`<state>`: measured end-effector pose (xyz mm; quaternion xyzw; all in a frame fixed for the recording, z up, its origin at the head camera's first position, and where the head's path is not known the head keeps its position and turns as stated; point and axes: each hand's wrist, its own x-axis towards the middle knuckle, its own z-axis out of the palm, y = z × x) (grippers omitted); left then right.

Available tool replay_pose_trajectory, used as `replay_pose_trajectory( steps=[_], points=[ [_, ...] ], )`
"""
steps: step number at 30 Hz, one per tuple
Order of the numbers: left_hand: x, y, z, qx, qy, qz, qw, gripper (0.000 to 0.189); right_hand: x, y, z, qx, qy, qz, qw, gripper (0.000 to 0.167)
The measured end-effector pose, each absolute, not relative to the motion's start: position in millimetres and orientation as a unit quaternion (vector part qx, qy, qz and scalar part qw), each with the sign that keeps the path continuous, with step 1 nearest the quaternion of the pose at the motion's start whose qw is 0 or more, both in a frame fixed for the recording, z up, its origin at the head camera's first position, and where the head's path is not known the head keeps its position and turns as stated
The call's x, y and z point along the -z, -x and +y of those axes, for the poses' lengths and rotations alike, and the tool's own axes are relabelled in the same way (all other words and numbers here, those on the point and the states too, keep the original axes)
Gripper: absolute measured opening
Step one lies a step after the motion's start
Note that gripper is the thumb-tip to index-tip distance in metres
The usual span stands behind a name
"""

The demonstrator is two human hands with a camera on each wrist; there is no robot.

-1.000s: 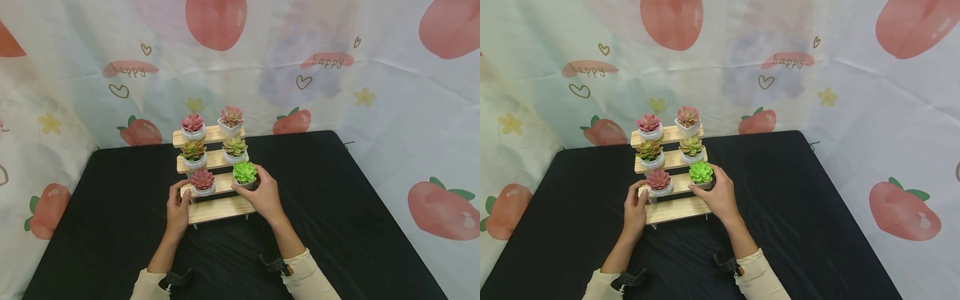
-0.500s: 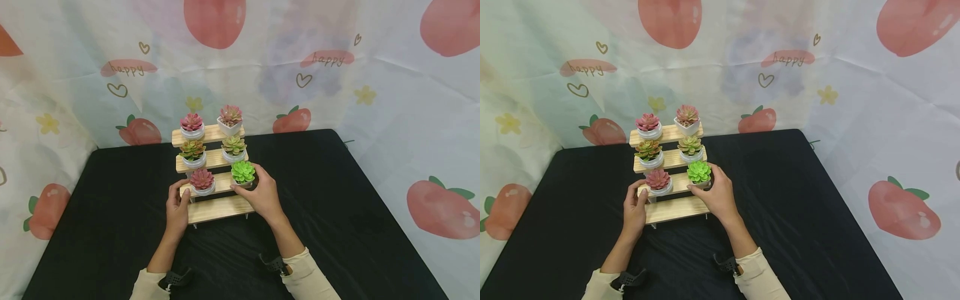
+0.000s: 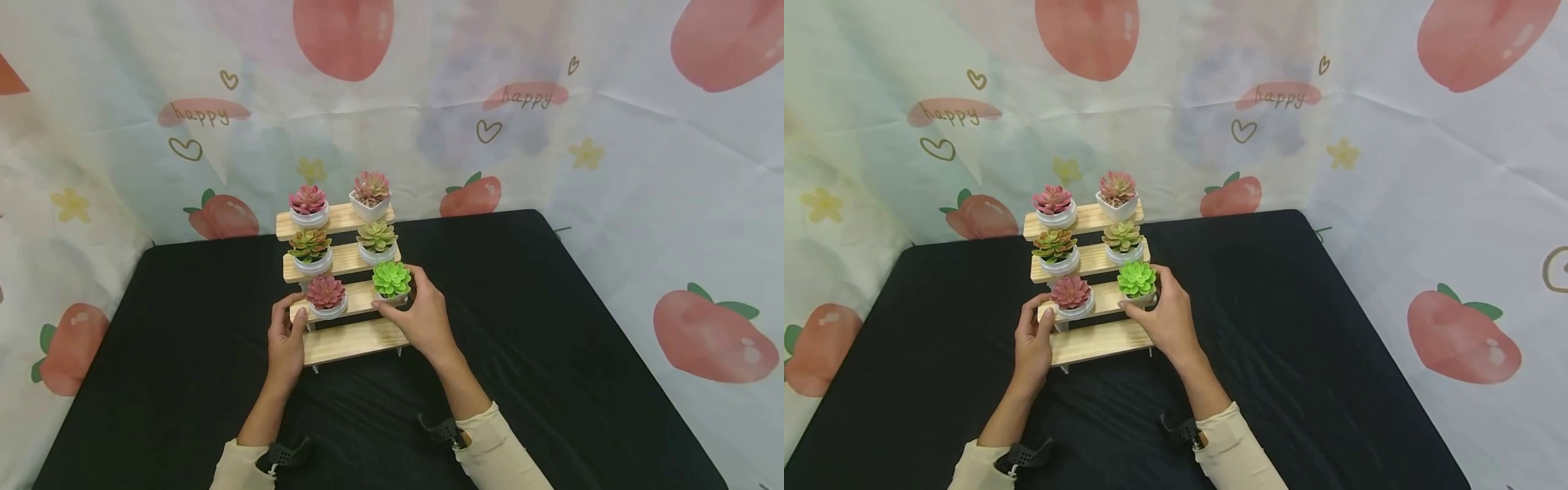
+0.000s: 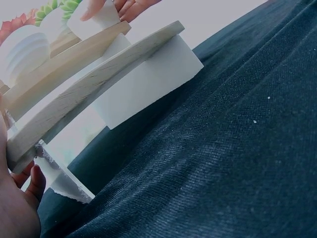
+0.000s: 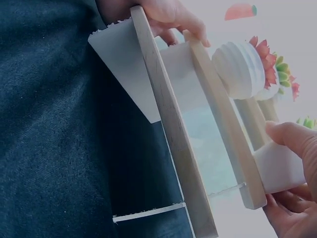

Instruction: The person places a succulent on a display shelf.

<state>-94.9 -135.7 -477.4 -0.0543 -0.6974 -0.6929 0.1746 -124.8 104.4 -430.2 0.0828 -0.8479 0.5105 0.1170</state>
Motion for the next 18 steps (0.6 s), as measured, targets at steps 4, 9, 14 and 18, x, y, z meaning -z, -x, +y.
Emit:
replay_pose_trajectory(
  steps=[4, 9, 14, 18],
  points=[
    [477.8, 95.2, -135.9, 0.694, 0.053, -0.697, 0.176, 0.029, 429.2, 124.3, 103.7, -0.499, -0.075, -0.857, 0.108, 0.076],
    [478.8, 95.8, -135.3, 0.694, 0.054, -0.695, 0.181, 0.029, 430.3, 125.0, 104.7, -0.489, -0.073, -0.862, 0.108, 0.077],
    [478.7, 95.4, -134.7, 0.698, 0.054, -0.691, 0.182, 0.028, 433.0, 126.2, 104.2, -0.485, -0.079, -0.863, 0.119, 0.074],
    [478.6, 94.8, -134.3, 0.695, 0.051, -0.693, 0.182, 0.028, 433.7, 126.2, 103.7, -0.485, -0.082, -0.862, 0.124, 0.074]
  ],
)
